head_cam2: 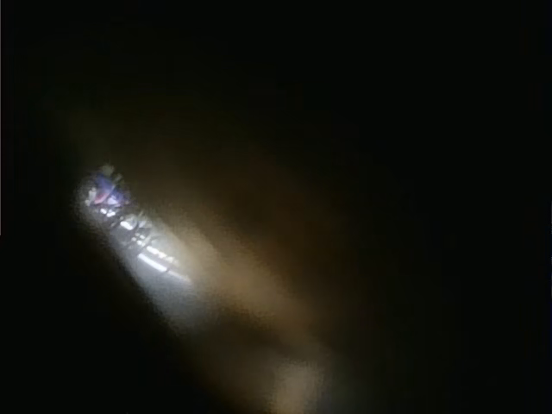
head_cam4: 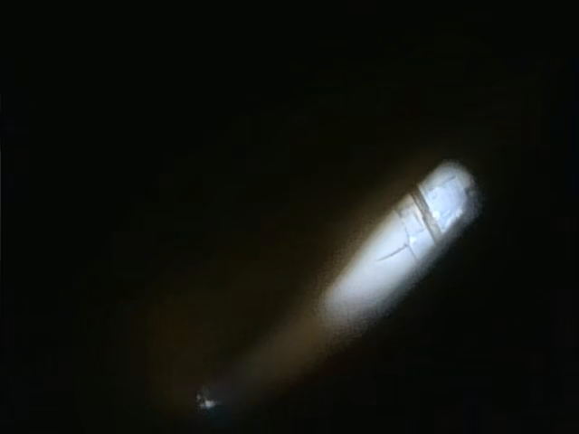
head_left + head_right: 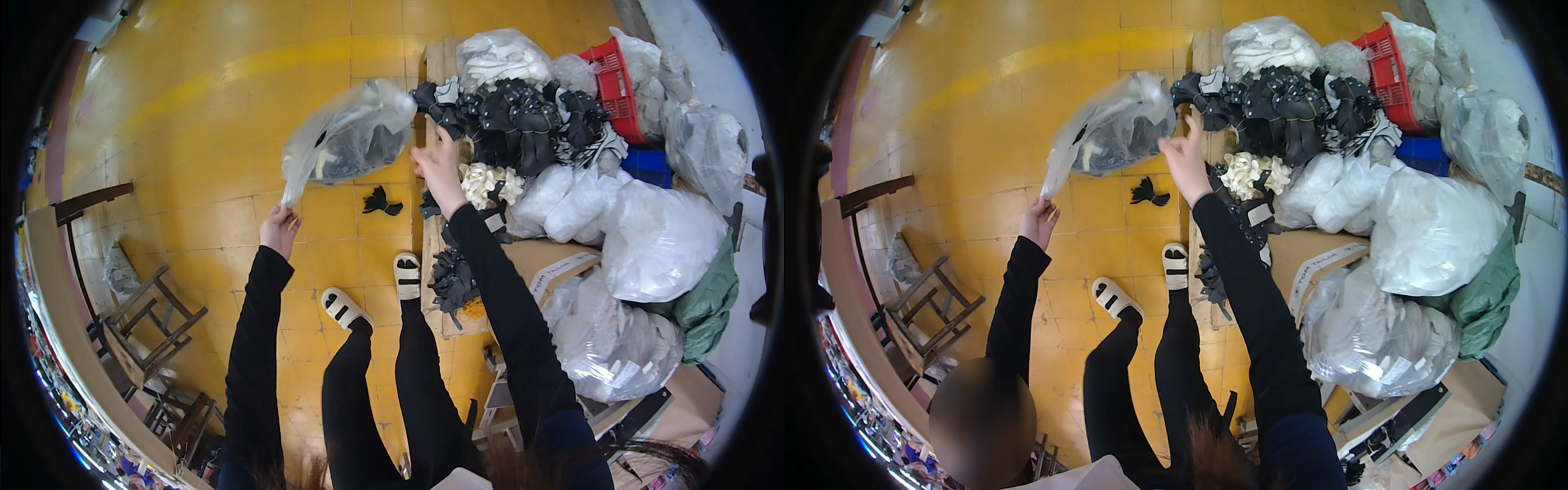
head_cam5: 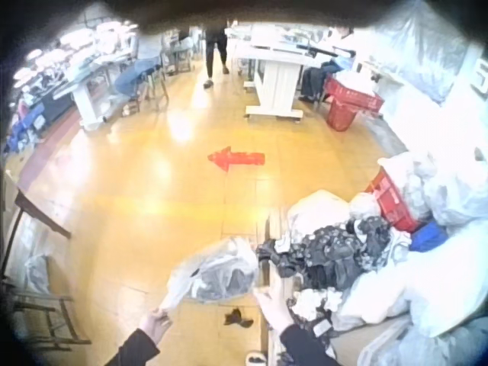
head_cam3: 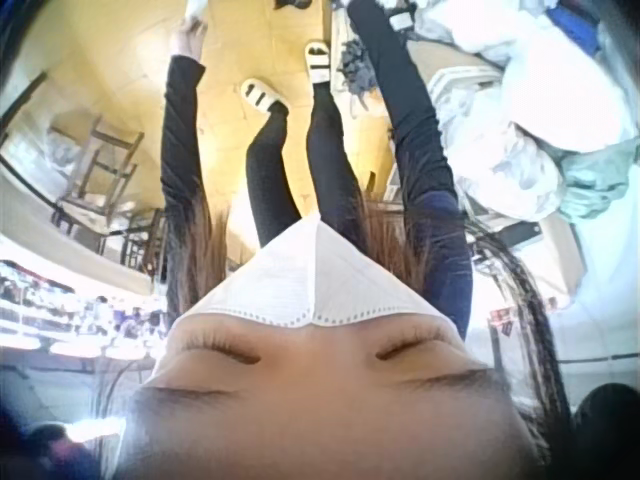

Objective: The person walks to a pile of items, removes a plastic bag, and sits on the floor. They then sort through a pile of black fabric parts, picking them up one by one and placing them into separate piles on the floor.

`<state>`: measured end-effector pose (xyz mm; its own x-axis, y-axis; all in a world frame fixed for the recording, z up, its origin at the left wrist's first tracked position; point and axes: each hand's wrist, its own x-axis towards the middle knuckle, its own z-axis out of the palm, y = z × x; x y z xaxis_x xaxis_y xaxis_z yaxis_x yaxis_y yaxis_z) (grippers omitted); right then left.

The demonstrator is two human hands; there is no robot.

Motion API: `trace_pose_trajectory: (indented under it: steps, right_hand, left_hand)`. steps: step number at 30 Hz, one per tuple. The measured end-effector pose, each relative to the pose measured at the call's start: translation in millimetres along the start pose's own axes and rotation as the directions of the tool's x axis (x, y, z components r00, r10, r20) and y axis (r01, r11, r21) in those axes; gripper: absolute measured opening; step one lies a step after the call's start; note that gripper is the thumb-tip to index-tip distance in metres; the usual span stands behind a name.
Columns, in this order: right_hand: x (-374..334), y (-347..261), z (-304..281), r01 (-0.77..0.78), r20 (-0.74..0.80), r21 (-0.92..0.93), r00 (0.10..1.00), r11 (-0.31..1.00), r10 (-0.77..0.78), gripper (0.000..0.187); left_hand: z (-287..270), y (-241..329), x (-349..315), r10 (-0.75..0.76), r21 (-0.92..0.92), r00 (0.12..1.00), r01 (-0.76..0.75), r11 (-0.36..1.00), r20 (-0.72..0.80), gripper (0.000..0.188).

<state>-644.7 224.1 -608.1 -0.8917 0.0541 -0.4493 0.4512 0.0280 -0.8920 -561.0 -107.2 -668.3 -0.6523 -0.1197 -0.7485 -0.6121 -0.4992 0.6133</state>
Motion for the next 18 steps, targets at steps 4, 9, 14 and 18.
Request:
trace_pose_trajectory:
  steps: [4,9,14,18]
  right_hand:
    - [-33.0,150.3,-32.5,-0.051,-0.042,-0.352,0.998,0.934,0.039,0.053]
    - [-27.4,248.0,-49.1,-0.008,-0.132,-0.678,0.985,0.735,-0.111,0.050]
    - [23.9,274.5,-43.7,-0.050,-0.260,-0.859,0.900,0.509,-0.351,0.068]
    - [57.5,295.7,-65.2,-0.102,-0.288,-0.910,0.852,0.402,-0.437,0.059]
  left_hand:
    - [24.3,-32.7,12.5,0.171,-0.030,0.979,-0.169,0.985,0.106,0.014]
    - [8.3,-55.1,55.3,0.264,0.033,0.957,-0.270,0.962,0.124,0.009]
    - [-10.5,-74.6,102.5,0.284,-0.002,0.917,-0.295,0.955,0.281,0.008]
    - [-19.7,-89.3,130.5,0.100,0.219,0.920,-0.194,0.956,0.379,0.011]
